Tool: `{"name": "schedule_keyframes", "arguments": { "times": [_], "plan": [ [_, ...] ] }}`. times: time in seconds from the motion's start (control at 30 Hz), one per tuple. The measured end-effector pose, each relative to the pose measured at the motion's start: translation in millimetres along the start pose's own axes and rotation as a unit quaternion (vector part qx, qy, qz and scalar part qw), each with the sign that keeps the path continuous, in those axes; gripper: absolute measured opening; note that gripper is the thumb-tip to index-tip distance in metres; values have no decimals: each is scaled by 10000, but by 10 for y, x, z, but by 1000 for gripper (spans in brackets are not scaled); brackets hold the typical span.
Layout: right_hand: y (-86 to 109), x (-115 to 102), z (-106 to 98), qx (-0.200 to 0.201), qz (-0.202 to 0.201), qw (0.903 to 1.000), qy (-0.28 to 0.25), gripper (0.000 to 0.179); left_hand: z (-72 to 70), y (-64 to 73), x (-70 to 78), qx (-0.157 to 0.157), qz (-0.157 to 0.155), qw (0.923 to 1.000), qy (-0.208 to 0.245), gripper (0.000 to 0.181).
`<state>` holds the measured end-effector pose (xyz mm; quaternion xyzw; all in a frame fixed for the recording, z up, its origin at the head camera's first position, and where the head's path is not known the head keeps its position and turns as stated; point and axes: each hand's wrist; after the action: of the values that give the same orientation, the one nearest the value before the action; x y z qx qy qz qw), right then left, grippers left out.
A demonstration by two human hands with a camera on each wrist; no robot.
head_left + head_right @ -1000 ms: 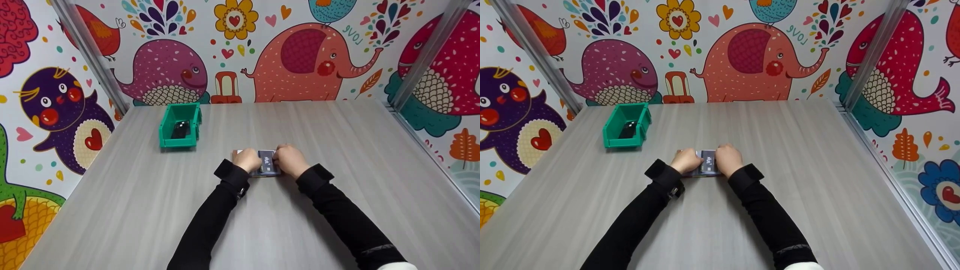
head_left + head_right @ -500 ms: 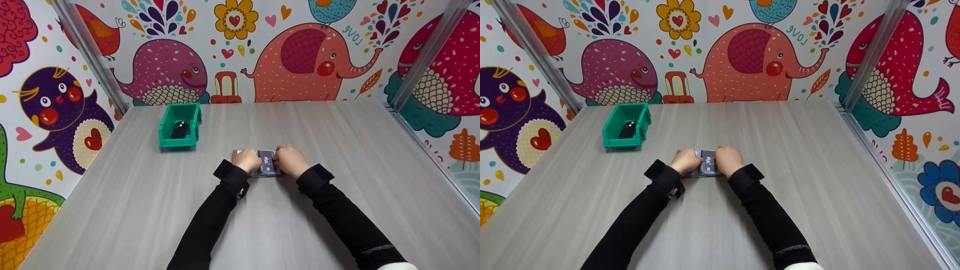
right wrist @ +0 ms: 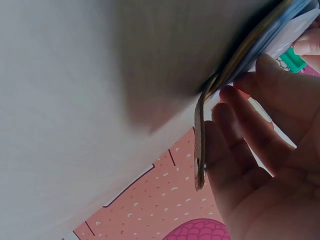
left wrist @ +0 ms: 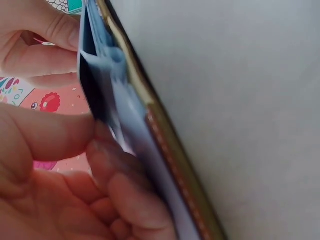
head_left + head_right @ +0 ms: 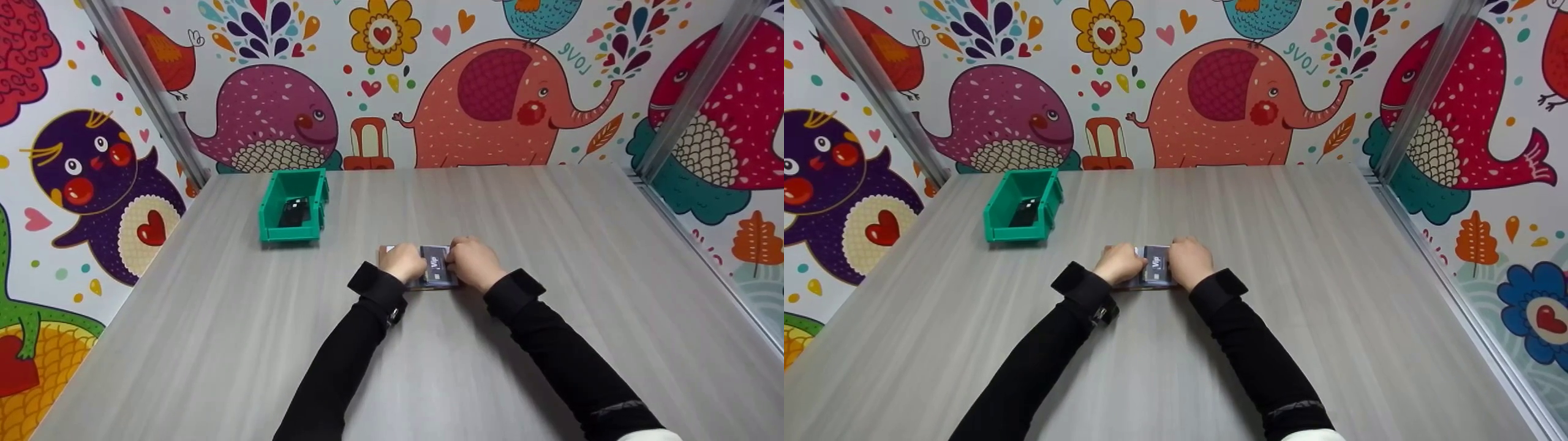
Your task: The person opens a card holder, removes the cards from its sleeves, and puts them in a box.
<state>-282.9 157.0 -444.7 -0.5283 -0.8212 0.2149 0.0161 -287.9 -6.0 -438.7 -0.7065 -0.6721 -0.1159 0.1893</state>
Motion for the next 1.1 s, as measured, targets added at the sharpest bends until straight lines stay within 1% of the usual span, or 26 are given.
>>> {"name": "schedule_keyframes", "arguments": {
  "times": [0.17, 0.33, 0.47, 0.67, 0.9, 1.1],
  "plan": [
    [9, 3, 7, 55, -62, 10000, -39, 3, -4, 7, -8, 18, -35, 10000, 69, 19],
    [25, 21, 26, 187, -203, 9996, -90, 4, -9, 19, -4, 95, 16, 9999, 44, 19],
    [29, 31, 27, 225, -183, 9995, -160, 5, 0, 17, -2, 121, 46, 9999, -1, 19],
    [30, 22, 9, 214, -158, 9994, -221, 3, 7, 13, 2, 117, -4, 9999, -91, 17],
    [35, 17, 2, 262, -209, 9992, -201, 4, -6, 17, -19, 178, 126, 9997, -72, 16],
    [37, 20, 7, 319, -236, 9989, -266, 4, -36, 8, -66, 168, 224, 9996, 73, 18]
  ]
}}
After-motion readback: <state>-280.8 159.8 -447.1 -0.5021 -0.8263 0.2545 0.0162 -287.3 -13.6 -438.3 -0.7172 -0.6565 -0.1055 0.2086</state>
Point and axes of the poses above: each hand's wrist, its own y-axis away from the middle knuckle, its own z-axis out of the palm, x = y × z, and after that the axes turned 13 degrees about x, right-handed
